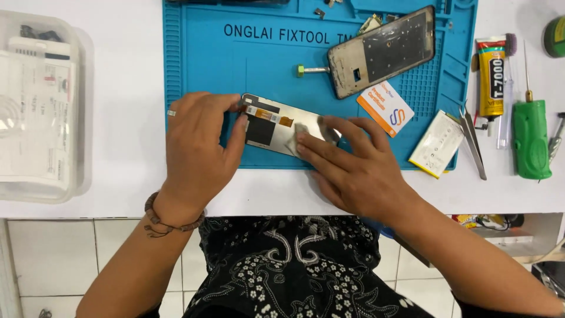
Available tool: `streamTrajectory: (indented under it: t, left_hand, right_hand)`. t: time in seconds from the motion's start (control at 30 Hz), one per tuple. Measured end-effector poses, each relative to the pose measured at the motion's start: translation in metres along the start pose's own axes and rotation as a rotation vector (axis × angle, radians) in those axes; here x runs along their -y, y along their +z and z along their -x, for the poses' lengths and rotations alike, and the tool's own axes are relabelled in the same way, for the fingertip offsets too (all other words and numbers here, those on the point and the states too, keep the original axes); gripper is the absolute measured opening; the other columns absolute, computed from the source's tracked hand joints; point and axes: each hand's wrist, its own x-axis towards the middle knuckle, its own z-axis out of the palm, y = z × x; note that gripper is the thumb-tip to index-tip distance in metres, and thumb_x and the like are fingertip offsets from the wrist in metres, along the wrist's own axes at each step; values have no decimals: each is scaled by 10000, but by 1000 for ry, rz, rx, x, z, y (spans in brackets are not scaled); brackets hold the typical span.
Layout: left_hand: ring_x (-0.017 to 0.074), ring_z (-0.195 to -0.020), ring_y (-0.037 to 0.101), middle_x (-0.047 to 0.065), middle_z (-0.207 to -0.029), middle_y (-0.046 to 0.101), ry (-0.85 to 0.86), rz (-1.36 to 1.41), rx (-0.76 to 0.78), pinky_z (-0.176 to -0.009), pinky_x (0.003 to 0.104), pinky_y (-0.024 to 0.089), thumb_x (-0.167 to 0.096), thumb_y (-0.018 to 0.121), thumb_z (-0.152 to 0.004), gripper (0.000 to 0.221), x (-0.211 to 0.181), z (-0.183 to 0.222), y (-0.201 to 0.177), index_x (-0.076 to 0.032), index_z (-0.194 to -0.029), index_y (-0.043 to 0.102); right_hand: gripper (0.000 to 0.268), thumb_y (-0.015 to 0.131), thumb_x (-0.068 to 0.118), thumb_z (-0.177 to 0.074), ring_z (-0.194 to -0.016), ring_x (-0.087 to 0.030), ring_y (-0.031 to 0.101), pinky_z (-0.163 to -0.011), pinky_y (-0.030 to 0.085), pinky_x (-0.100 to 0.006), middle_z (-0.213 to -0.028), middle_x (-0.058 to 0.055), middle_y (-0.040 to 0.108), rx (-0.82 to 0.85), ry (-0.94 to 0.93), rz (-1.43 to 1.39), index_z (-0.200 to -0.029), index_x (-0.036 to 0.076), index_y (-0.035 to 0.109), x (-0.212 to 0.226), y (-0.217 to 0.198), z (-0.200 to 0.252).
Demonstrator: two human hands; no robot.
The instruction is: A person is repairing a mobile phone by applying adhesive to the frame and carefully assembling internal parts like the battery and motherboard.
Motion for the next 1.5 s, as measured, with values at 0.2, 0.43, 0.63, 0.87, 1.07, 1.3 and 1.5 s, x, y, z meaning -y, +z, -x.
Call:
streamTrajectory:
  t: [0.2, 0.43, 0.63, 0.87, 1.07, 1.3, 1.5]
  left_hand:
    - [371, -1047, 640, 160, -1092, 705, 21, 16, 5, -920, 477, 490, -41, 654, -1050, 185, 0, 2, 3, 48, -1210, 634]
    - [368, -1031, 631, 149, -1064, 696, 35, 13, 18, -930, 482, 487, -45, 634, -1051, 175, -3, 0, 1, 48, -1200, 639]
    - [361, -1047, 635, 144, -1074, 703, 7, -10, 0, -931, 484, 468, -62, 651, -1039, 178, 0, 1, 2, 29, -1193, 648]
    - [348, -1029, 635, 127, -1064, 709, 16, -20, 11, -919, 466, 456, -69, 649, -1046, 175, -2, 1, 1, 31, -1190, 645]
    - [368, -1030, 632, 154, -1074, 696, 31, 4, 7, -928, 487, 485, -56, 645, -1042, 184, -1, -1, 3, 47, -1194, 647]
    - [357, -1034, 639, 130, -1067, 710, 11, -26, 5, -920, 478, 448, -60, 648, -1042, 176, 0, 2, 2, 31, -1193, 642]
    - [353, -1022, 625, 139, -1056, 688, 28, -28, 24, -926, 470, 452, -84, 634, -1051, 181, -3, -1, 1, 19, -1198, 654]
  right_hand:
    - [422, 614, 214, -1053, -1346, -364, 548, -1059, 448, -525, -1532, -12, 562, 52, -61, 5, -1463, 134, 553, 1, -7, 9]
    - [391, 596, 283, -1076, -1336, -395, 558, -1042, 447, -559, -1489, -21, 603, 6, -38, -3, -1432, 120, 589, 5, 6, -5]
    - [358, 556, 205, -1047, -1305, -372, 582, -1074, 404, -517, -1447, 19, 641, 25, 18, -22, -1388, 141, 643, 1, -10, 14]
    - [428, 587, 261, -1071, -1369, -383, 523, -1107, 417, -571, -1525, -23, 573, 56, -38, -13, -1479, 136, 543, 1, 0, 3]
    - [381, 555, 260, -1068, -1306, -392, 579, -1071, 424, -565, -1477, -26, 615, 18, -15, 3, -1413, 111, 617, 5, 0, 0]
    - [415, 558, 257, -1056, -1349, -365, 545, -1106, 411, -563, -1514, 0, 580, 70, -26, -5, -1458, 155, 578, 2, -8, 14]
    - [380, 584, 251, -1054, -1321, -394, 572, -1090, 408, -581, -1463, -32, 630, 12, -10, 15, -1399, 99, 625, 5, 2, -3]
